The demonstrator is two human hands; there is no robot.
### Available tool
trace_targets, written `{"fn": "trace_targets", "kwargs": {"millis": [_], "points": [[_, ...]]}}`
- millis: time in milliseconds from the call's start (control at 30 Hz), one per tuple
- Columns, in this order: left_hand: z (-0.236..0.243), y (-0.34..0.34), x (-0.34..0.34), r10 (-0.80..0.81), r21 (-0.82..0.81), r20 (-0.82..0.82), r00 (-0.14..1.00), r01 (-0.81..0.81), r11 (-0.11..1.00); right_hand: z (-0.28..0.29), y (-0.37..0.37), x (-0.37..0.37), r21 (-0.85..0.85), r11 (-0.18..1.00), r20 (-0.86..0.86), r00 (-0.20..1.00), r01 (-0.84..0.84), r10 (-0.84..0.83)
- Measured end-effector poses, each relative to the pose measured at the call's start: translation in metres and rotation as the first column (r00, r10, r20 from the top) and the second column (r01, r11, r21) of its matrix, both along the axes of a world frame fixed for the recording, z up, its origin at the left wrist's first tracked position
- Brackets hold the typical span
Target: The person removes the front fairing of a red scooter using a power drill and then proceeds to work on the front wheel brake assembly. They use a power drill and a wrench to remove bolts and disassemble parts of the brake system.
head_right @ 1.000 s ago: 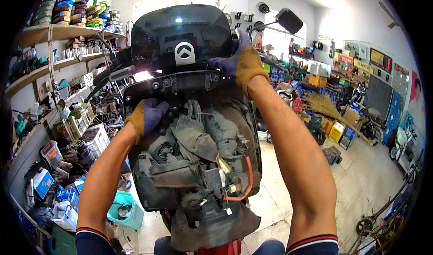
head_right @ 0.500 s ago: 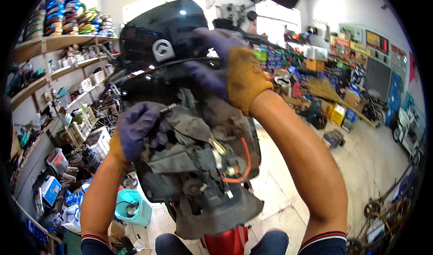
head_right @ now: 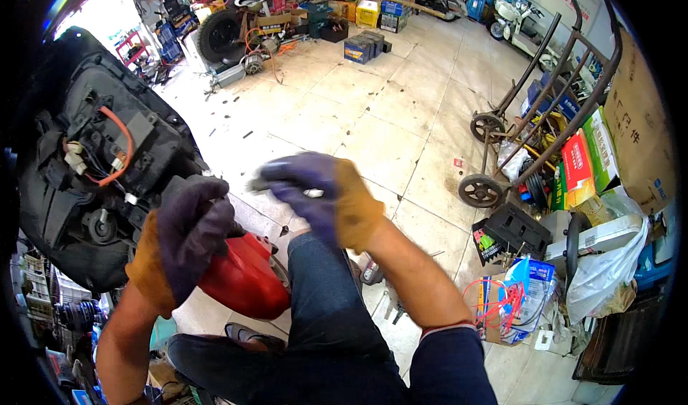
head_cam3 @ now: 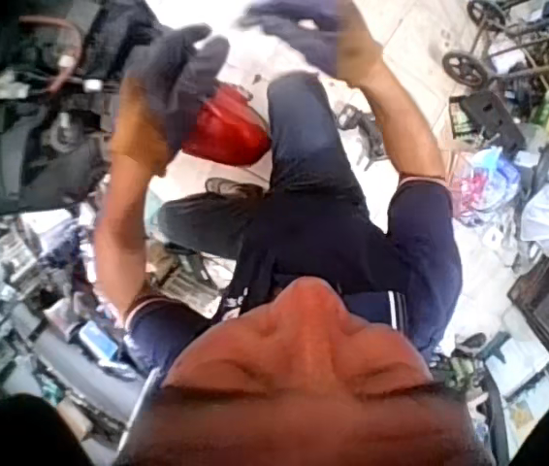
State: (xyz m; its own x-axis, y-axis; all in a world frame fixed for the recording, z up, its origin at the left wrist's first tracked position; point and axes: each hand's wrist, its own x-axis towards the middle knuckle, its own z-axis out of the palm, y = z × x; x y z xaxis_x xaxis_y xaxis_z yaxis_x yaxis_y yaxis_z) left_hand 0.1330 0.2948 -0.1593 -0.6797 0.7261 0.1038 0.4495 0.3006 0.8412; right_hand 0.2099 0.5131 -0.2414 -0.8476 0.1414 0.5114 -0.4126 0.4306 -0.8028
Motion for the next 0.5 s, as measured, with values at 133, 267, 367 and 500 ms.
{"fn": "trace_targets", "kwargs": {"millis": [133, 267, 367, 500], "points": [[-0.014, -0.019, 0.019, -0.07, -0.186, 0.057, 0.996, 0.079, 0.979, -0.181, 0.085, 0.038, -0.533, 0.684, 0.462, 0.848, 0.499, -0.259], [-0.045, -0.069, 0.032, -0.085, -0.307, 0.276, 0.957, 0.172, 0.936, -0.434, 0.141, 0.111, -0.062, 0.534, 0.846, 0.328, 0.843, -0.421], [-0.081, -0.092, 0.037, 0.056, -0.258, 0.444, 0.894, 0.068, 0.964, -0.521, 0.171, 0.148, 0.334, 0.56, 0.857, 0.004, 0.759, -0.516], [-0.104, -0.145, 0.051, 0.084, -0.18, 0.458, 0.885, 0.0, 0.984, -0.553, 0.134, 0.116, 0.463, 0.727, 0.848, -0.014, 0.506, -0.53]]}}
